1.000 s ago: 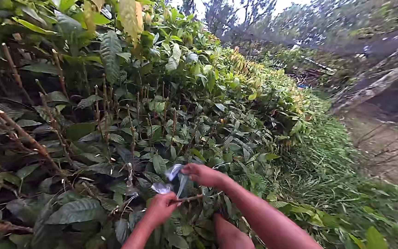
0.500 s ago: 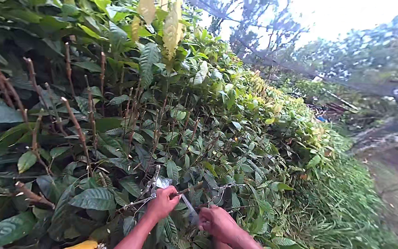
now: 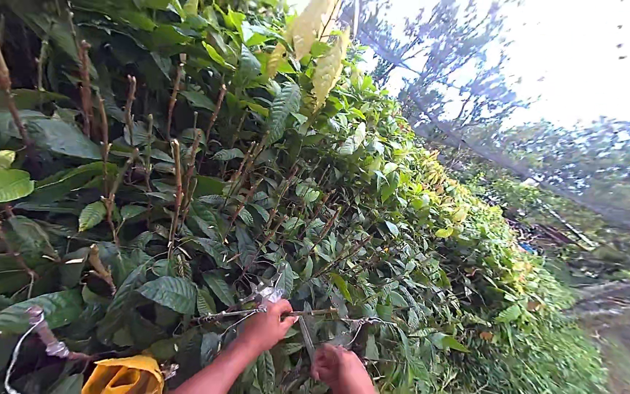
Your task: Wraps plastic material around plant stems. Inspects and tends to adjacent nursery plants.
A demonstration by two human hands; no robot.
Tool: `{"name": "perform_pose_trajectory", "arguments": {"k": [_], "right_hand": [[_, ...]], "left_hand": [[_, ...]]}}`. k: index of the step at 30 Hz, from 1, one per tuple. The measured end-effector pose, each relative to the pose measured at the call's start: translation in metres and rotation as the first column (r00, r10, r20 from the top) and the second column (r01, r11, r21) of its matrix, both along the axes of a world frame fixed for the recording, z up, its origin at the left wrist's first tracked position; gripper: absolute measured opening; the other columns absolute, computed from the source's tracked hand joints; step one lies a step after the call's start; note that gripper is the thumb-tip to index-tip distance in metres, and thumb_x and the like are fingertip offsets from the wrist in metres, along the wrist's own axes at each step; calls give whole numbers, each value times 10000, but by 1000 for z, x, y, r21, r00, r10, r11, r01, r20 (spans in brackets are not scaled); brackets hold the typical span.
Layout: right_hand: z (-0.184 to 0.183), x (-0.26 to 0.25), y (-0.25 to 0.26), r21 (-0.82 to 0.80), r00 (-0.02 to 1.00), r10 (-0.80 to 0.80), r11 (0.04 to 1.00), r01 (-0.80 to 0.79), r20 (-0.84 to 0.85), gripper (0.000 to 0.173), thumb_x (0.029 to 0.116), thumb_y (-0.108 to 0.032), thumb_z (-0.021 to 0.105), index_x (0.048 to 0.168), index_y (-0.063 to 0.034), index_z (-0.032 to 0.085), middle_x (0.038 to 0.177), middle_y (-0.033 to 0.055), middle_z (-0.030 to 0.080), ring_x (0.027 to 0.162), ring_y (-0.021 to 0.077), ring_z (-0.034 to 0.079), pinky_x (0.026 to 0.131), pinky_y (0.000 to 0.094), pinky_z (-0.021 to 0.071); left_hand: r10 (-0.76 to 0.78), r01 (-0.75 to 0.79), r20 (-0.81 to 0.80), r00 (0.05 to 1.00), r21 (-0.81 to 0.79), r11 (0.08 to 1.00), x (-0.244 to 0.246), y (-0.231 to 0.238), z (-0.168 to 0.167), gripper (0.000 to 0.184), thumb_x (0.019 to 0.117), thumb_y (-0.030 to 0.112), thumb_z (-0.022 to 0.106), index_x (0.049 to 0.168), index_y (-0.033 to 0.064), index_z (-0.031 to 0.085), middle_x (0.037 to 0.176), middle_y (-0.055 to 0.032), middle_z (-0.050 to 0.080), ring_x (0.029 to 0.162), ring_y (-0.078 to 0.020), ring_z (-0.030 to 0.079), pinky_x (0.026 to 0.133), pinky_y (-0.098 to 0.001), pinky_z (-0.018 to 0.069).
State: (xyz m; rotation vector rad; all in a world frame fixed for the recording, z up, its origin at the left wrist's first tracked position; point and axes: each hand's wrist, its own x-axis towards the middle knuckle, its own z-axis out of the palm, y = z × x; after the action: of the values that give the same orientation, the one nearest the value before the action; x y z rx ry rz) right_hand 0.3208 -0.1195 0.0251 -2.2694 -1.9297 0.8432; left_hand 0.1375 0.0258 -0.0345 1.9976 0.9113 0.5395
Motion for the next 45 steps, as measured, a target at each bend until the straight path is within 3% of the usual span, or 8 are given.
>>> {"name": "perform_pose_trajectory", "arguments": {"k": [8,14,19,23,28,32,36,45], "right_hand": [[49,20,64,-56,967,53,996,-70,-250,382,1043,-136,529,1421,-80,546,1295,106,679,1076,202,684,883,415,568],[3,-1,13,51,954,-231,968,245,-189,341,975,-164,678,1291,-44,632,977,100,753,847,213,740,839,427,608],[43,-77,-36,280,990,141,950,-135,0,368,1002,-115,617,1365,-72,660,986,178,761,834,339,751,797,545,605],[74,-28,6,185,864,8,978,98,-503,363,1008,-135,604,1351,-23,569,1089,95,735,813,167,707,655,340,586],[64,-7,1,-18,957,-12,1000,17,291,352,1017,-183,591,1360,-112,629,1146,203,715,1097,395,685,943,606,539],[75,-19,-1,225,982,58,974,-16,-178,345,1019,-180,615,1336,-43,611,1066,117,733,844,209,715,742,395,607],[78,2,2,64,968,4,998,-21,252,383,993,-166,621,1373,-122,622,1175,159,713,1121,358,669,970,583,525],[52,26,10,-3,981,24,1000,-24,192,359,982,-203,654,1341,-185,670,1284,113,694,1242,370,610,1050,605,474]], "left_hand": [[-329,344,-148,933,84,935,10,-23,-5,329,1006,335,602,1124,47,709,1003,-215,726,998,-415,698,911,-637,512],[-111,112,-21,994,41,993,0,-3,8,307,1035,313,549,1231,131,698,1075,-149,733,1023,-333,705,904,-589,534],[-115,115,-6,993,-36,993,10,-3,9,276,1007,286,615,1188,96,701,1022,-149,733,955,-316,712,894,-556,543],[-363,380,-178,915,69,922,21,-24,5,301,1029,289,583,1201,75,708,1065,-230,719,1060,-433,681,950,-654,500],[-291,299,-72,954,176,938,8,-14,3,318,1025,318,560,1157,66,702,959,-193,729,942,-384,713,870,-602,536],[-347,363,-121,930,155,919,15,-26,10,322,1051,311,558,1192,66,712,1006,-235,723,999,-438,696,921,-646,512],[-323,350,-161,933,180,919,9,-18,20,337,1058,346,517,1177,94,707,954,-197,728,948,-399,710,868,-617,532],[-236,267,-163,958,204,942,5,-9,26,366,1073,378,477,1215,140,715,993,-172,743,984,-372,715,896,-601,530]]}}
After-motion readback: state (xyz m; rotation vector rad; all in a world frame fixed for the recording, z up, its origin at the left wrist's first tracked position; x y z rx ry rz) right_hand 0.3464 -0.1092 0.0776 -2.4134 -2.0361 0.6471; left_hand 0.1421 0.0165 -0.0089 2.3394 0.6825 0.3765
